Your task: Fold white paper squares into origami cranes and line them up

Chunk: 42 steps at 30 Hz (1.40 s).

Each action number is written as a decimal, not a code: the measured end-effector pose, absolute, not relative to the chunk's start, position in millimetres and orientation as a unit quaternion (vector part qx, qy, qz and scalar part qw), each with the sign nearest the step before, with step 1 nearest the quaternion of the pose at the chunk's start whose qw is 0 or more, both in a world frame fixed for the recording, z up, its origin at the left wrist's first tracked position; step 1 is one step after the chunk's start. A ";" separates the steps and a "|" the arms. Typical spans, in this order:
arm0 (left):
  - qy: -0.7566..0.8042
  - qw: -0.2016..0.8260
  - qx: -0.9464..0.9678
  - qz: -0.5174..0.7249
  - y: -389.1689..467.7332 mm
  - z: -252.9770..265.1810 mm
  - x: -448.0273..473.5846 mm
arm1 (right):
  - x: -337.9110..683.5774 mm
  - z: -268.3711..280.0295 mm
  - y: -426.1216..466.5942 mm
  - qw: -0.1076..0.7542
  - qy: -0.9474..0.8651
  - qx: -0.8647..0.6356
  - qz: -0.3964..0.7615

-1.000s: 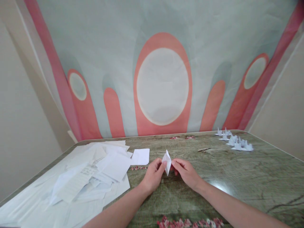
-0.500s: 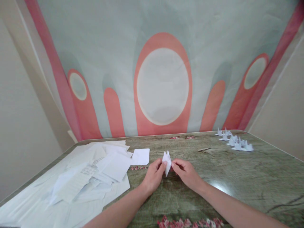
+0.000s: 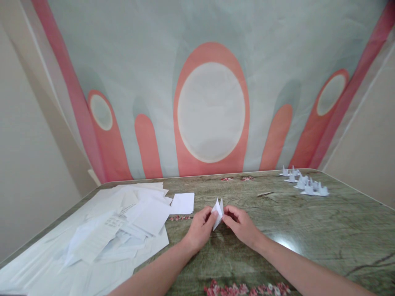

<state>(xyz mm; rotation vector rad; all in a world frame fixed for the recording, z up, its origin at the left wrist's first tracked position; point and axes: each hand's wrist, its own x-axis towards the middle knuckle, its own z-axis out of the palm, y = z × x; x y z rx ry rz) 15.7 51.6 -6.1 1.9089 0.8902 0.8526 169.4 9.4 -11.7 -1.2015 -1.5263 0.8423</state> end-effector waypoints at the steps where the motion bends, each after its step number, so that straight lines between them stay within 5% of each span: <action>1: 0.354 0.421 0.764 0.337 51.2 -6.2 15.9 | 169.5 -11.8 9.6 0.493 -0.627 -0.490 0.351; 42: 0.349 0.409 0.778 0.326 47.4 -2.1 16.2 | 168.9 -14.5 10.9 0.508 -0.619 -0.457 0.388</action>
